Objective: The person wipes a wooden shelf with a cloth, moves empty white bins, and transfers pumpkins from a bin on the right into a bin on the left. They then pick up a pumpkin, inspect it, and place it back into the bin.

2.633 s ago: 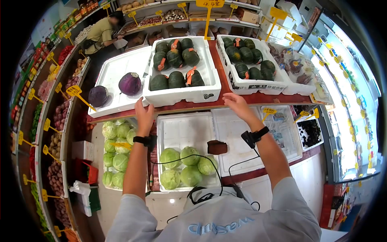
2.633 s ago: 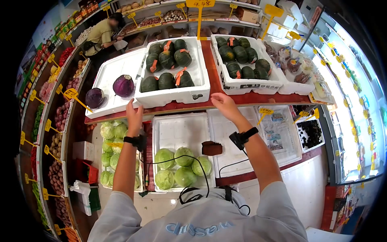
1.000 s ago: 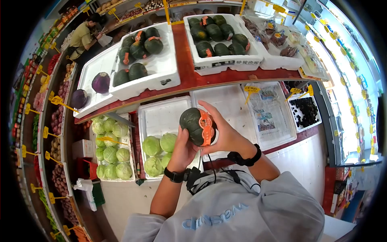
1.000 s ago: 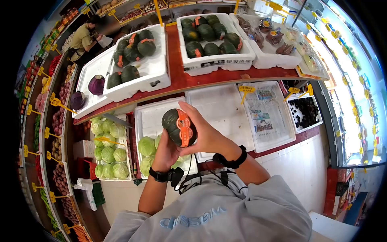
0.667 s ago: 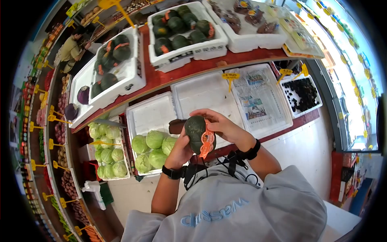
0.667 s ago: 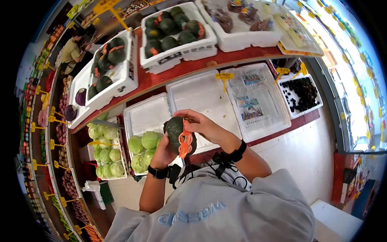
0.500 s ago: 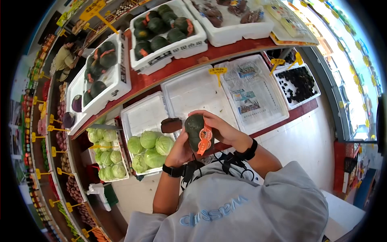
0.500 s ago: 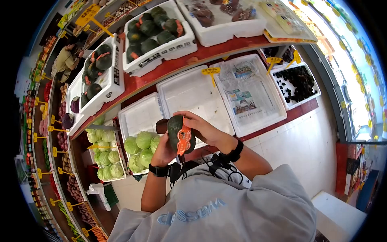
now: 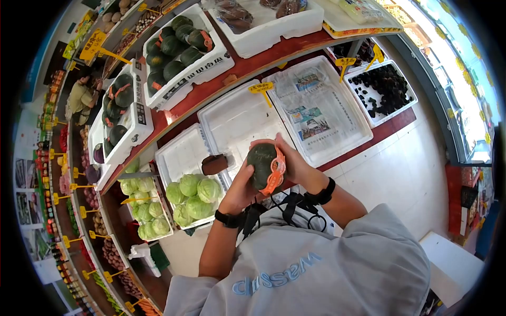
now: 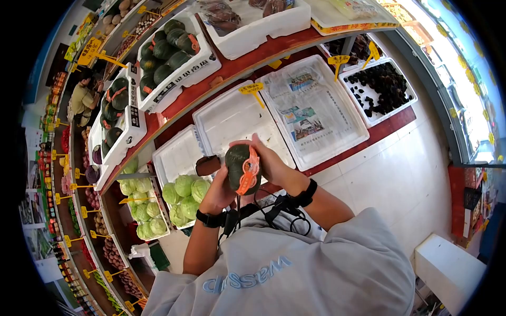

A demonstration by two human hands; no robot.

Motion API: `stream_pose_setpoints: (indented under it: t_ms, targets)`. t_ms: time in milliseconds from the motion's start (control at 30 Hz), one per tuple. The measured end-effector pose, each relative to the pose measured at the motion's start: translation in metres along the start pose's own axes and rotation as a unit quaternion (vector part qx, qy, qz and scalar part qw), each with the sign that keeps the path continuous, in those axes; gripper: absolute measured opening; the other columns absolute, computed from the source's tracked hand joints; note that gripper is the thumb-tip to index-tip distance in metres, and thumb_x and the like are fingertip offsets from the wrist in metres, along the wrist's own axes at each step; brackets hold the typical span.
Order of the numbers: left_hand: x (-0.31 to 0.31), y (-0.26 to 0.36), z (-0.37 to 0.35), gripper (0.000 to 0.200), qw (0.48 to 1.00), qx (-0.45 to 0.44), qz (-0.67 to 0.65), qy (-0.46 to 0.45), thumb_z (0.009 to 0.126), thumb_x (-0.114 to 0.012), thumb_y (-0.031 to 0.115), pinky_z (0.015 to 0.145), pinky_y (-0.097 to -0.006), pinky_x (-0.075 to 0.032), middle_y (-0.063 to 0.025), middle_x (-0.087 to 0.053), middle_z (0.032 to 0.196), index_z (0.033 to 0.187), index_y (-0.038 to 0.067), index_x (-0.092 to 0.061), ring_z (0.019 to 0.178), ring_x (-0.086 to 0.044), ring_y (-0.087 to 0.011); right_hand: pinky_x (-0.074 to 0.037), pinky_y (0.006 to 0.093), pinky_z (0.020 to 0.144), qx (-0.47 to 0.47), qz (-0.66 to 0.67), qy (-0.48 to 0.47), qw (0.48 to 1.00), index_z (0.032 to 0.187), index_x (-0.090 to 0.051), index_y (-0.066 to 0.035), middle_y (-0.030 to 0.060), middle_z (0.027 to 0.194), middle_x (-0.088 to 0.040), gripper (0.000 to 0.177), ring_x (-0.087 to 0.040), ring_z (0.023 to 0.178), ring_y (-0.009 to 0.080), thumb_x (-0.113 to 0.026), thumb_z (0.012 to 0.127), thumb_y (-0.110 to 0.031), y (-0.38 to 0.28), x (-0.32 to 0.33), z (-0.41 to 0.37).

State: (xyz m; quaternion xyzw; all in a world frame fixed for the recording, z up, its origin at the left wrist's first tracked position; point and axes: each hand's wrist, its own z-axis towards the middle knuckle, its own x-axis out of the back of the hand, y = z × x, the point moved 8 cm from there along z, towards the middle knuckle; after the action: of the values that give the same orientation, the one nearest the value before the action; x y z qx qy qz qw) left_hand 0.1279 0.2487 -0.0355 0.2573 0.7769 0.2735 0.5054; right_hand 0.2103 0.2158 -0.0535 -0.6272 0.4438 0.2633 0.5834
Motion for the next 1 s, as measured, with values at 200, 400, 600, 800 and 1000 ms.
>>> stream_pose_setpoints:
  t_ms: [200,400,600,800,1000]
  targets:
    - [-0.021,-0.006,0.014,0.061,0.999,0.042,-0.015,0.006,0.096,-0.043,0.043,0.097,-0.0390,-0.045,-0.0094,-0.041,0.137,0.143,0.011,-0.022,0.120,-0.049,-0.0210,-0.044,0.0298,0.094,0.045,0.006,-0.001,0.999,0.133,-0.044,-0.007,0.0064,0.112,-0.060,0.049,-0.056,0.105,0.0149,-0.032,0.100,-0.041,-0.021,0.007,-0.017]
    - [-0.013,-0.003,0.026,0.053,0.996,0.045,0.039,0.067,0.096,-0.038,0.048,0.086,-0.0358,-0.051,-0.0076,-0.056,0.123,0.132,0.009,-0.043,0.105,-0.059,-0.0190,-0.045,0.0306,0.093,0.038,0.003,0.004,0.999,0.133,-0.044,-0.008,0.0063,0.112,-0.060,0.045,-0.058,0.103,0.0155,-0.035,0.100,-0.037,-0.038,0.006,-0.021]
    - [-0.025,-0.008,0.038,0.044,0.995,0.072,0.011,0.070,0.092,-0.046,0.054,0.051,-0.0223,-0.045,0.0037,-0.065,0.096,0.116,0.018,-0.055,0.075,-0.060,-0.0074,-0.041,0.0302,0.097,0.088,0.027,0.091,0.992,0.137,-0.040,-0.006,0.0078,0.128,-0.052,0.049,-0.051,0.115,0.0179,-0.036,0.099,-0.038,-0.042,0.052,-0.015]
    - [-0.016,0.002,0.041,0.040,0.975,0.019,0.040,0.217,0.091,-0.048,0.053,0.048,-0.0195,-0.044,0.0038,-0.063,0.093,0.114,0.020,-0.052,0.071,-0.059,-0.0055,-0.032,0.0277,0.101,0.308,-0.243,0.147,0.908,0.142,-0.027,0.000,0.0093,0.139,-0.037,0.054,-0.038,0.124,0.0164,-0.047,0.097,-0.021,-0.074,0.019,-0.047]
    - [-0.027,0.006,0.039,0.039,0.968,-0.003,0.099,0.233,0.093,-0.047,0.050,0.048,-0.0187,-0.047,0.0036,-0.061,0.092,0.117,0.020,-0.047,0.071,-0.060,-0.0050,-0.032,0.0281,0.103,0.245,-0.130,0.067,0.958,0.144,-0.021,-0.002,0.0086,0.137,-0.036,0.060,-0.039,0.123,0.0153,-0.050,0.092,-0.012,-0.051,0.024,-0.040]
